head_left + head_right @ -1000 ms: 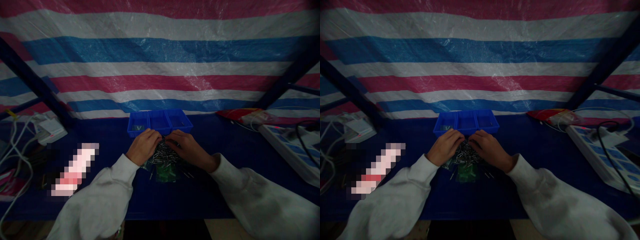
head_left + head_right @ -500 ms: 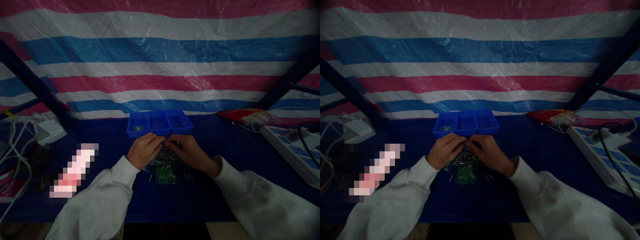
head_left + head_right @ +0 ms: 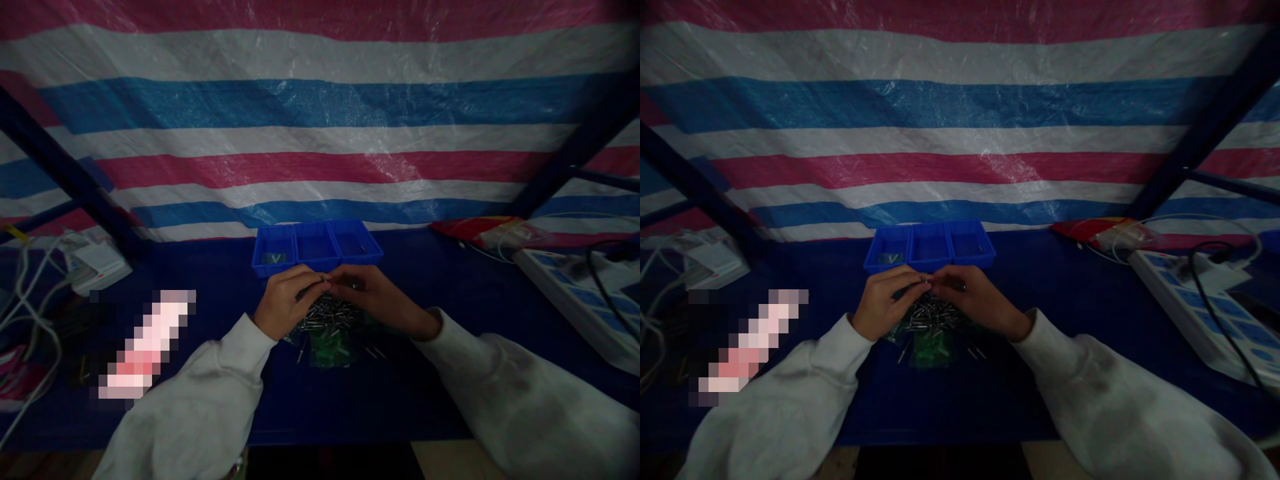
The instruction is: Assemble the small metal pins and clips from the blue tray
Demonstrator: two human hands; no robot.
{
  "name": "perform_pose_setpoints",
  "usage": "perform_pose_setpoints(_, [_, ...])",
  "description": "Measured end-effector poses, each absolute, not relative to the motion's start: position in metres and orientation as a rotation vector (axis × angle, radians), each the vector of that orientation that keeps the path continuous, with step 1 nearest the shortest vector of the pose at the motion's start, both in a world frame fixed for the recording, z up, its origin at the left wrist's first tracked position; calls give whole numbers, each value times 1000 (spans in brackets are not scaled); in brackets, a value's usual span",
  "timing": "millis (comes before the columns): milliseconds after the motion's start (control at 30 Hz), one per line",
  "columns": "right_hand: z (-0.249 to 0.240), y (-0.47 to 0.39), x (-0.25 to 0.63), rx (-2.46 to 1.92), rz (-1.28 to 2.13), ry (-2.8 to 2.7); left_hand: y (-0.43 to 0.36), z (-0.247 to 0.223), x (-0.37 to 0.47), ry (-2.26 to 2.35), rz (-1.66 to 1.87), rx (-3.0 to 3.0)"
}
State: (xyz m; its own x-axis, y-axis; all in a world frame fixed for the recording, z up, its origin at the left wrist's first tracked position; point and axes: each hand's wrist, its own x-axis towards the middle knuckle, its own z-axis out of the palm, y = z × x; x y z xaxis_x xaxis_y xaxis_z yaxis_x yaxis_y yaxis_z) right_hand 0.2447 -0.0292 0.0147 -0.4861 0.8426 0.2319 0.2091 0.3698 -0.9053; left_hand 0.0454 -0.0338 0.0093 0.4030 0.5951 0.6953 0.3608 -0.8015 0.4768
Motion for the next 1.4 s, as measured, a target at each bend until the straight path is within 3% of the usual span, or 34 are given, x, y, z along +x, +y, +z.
perform_pose_setpoints(600, [21,-38,242,-946,1234,-1900,-30,-2,41,880,1319,2718])
perform_pose_setpoints(933, [19,-32,245,-950,1251,-1769,-34,4,45,983,1306,2416])
perform_pose_setpoints(1233, [17,-30,246,-1007,980,-1969,-31,1,45,1001,1181,2375])
perform_pose_setpoints(1400, [16,-12,262,-1136,711,-1860,-30,5,41,1264,1281,2489])
